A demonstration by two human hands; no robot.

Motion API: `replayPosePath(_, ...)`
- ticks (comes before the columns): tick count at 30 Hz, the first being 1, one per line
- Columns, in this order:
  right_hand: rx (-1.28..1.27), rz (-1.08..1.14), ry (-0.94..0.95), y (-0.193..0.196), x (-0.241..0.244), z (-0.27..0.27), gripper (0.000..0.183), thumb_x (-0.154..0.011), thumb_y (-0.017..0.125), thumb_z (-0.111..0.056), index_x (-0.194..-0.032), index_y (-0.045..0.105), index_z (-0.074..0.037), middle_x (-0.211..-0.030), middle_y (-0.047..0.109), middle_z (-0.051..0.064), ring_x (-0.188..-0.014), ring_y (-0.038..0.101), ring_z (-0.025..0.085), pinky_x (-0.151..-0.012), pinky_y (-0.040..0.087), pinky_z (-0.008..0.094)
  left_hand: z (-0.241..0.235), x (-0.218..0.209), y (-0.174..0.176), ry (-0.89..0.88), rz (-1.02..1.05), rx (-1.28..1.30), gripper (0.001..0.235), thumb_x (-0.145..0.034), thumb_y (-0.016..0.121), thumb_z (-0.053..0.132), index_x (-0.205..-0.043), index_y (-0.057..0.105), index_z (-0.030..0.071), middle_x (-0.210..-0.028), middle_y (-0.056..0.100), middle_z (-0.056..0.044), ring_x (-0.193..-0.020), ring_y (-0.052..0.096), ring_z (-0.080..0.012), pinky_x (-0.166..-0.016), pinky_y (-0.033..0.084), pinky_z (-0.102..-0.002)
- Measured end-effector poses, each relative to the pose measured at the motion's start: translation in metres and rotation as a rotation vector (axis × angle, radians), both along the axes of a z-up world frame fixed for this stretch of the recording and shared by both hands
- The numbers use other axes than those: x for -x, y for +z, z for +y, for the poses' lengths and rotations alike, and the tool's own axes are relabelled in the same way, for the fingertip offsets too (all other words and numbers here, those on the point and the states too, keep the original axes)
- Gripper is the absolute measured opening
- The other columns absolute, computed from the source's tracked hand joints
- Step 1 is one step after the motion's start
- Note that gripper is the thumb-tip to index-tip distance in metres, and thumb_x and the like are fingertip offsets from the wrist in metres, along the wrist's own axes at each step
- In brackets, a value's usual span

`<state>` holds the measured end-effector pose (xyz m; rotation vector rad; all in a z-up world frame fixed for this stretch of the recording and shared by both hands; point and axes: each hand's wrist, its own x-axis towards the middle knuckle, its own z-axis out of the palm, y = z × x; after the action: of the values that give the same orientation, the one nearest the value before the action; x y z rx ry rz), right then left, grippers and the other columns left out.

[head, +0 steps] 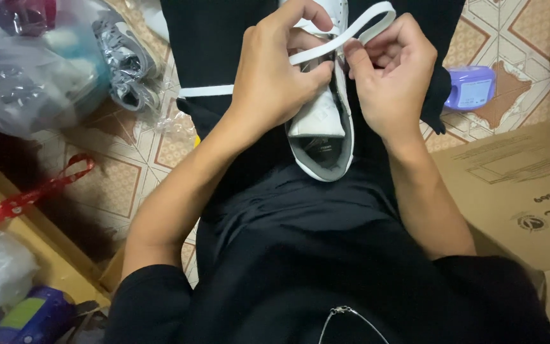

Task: The person sits on the floor and laces a white sneaker. They thread the white laces through the eyelets, pull them tight, and tie a knot. The person adjusts the laces and the shoe tongue throughout the process.

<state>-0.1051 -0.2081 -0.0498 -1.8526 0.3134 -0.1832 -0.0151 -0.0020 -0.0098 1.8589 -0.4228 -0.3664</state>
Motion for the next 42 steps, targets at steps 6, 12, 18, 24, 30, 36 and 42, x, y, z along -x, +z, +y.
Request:
replayPosePath(6, 0.007, -0.015, 0.056, -0.005, -0.002, -0.006, 0.037, -0.128, 0.093, 0.009, -0.113, 0.061, -0.003, -0.103, 0.068, 0.009, -0.088, 0.069, 0.014, -0.077, 0.062, 0.03, -0.001, 0.002, -0.002, 0.023, 0.021, 0.015, 0.039, -0.089, 0.085, 0.011, -0.121, 0.066, 0.023, -0.087, 0.096, 0.004, -0.074, 0.085, -0.0093, -0.08, 0.062, -0.03)
replayPosePath(12, 0.034, -0.013, 0.098, -0.004, -0.004, -0.005, 0.037, -0.128, 0.094, 0.011, -0.108, 0.064, -0.001, -0.104, 0.068, 0.009, -0.091, 0.069, 0.014, -0.081, 0.064, 0.029, -0.002, 0.005, -0.005, 0.032, 0.029, 0.063, 0.041, -0.093, 0.09, 0.009, -0.121, 0.063, 0.022, -0.089, 0.098, 0.005, -0.069, 0.077, -0.0082, -0.079, 0.059, -0.031)
replayPosePath(18, 0.002, 0.112, 0.136, 0.023, -0.007, -0.011, 0.025, -0.13, 0.084, -0.001, -0.132, 0.059, 0.001, -0.11, 0.091, 0.022, -0.083, 0.09, 0.023, -0.076, 0.072, 0.028, -0.005, 0.005, 0.0, 0.038, 0.063, -0.013, 0.049, -0.092, 0.099, 0.012, -0.121, 0.062, 0.025, -0.09, 0.099, 0.004, -0.079, 0.09, -0.0124, -0.085, 0.063, -0.032)
replayPosePath(24, 0.017, 0.11, 0.151, 0.03, -0.002, -0.009, 0.031, -0.132, 0.081, -0.002, -0.149, 0.054, 0.001, -0.114, 0.086, 0.023, -0.085, 0.088, 0.025, -0.078, 0.071, 0.029, -0.008, -0.002, 0.012, -0.074, 0.059, -0.377, 0.056, -0.096, 0.088, 0.029, -0.139, 0.052, 0.033, -0.118, 0.105, 0.009, -0.102, 0.088, -0.0471, -0.086, 0.063, -0.059)
replayPosePath(30, -0.062, 0.083, 0.073, 0.004, 0.001, -0.008, 0.046, -0.127, 0.085, 0.008, -0.155, 0.05, -0.001, -0.103, 0.078, 0.018, -0.083, 0.084, 0.024, -0.078, 0.075, 0.034, -0.014, -0.007, 0.006, -0.129, -0.036, -0.379, 0.069, -0.092, 0.088, 0.015, -0.147, 0.05, 0.03, -0.089, 0.095, 0.015, -0.087, 0.086, -0.0402, -0.077, 0.063, -0.058)
replayPosePath(36, 0.006, 0.094, 0.24, 0.036, -0.016, -0.014, 0.051, -0.121, 0.081, 0.014, -0.156, 0.05, -0.006, -0.106, 0.083, 0.02, -0.092, 0.088, 0.025, -0.088, 0.074, 0.032, -0.028, -0.004, -0.008, -0.166, -0.157, -0.525, 0.07, -0.097, 0.082, 0.011, -0.156, 0.045, 0.017, -0.086, 0.087, -0.002, -0.078, 0.075, -0.0595, -0.063, 0.056, -0.069)
replayPosePath(42, 0.085, 0.399, 0.266, 0.076, -0.028, -0.012, 0.079, -0.119, 0.095, -0.023, -0.167, 0.033, -0.009, -0.107, 0.084, 0.013, -0.083, 0.083, 0.015, -0.084, 0.067, 0.031, -0.029, -0.006, -0.003, -0.198, -0.109, -0.491, 0.085, -0.094, 0.072, 0.001, -0.169, 0.039, 0.025, -0.082, 0.076, -0.022, -0.073, 0.072, -0.0633, -0.066, 0.055, -0.068)
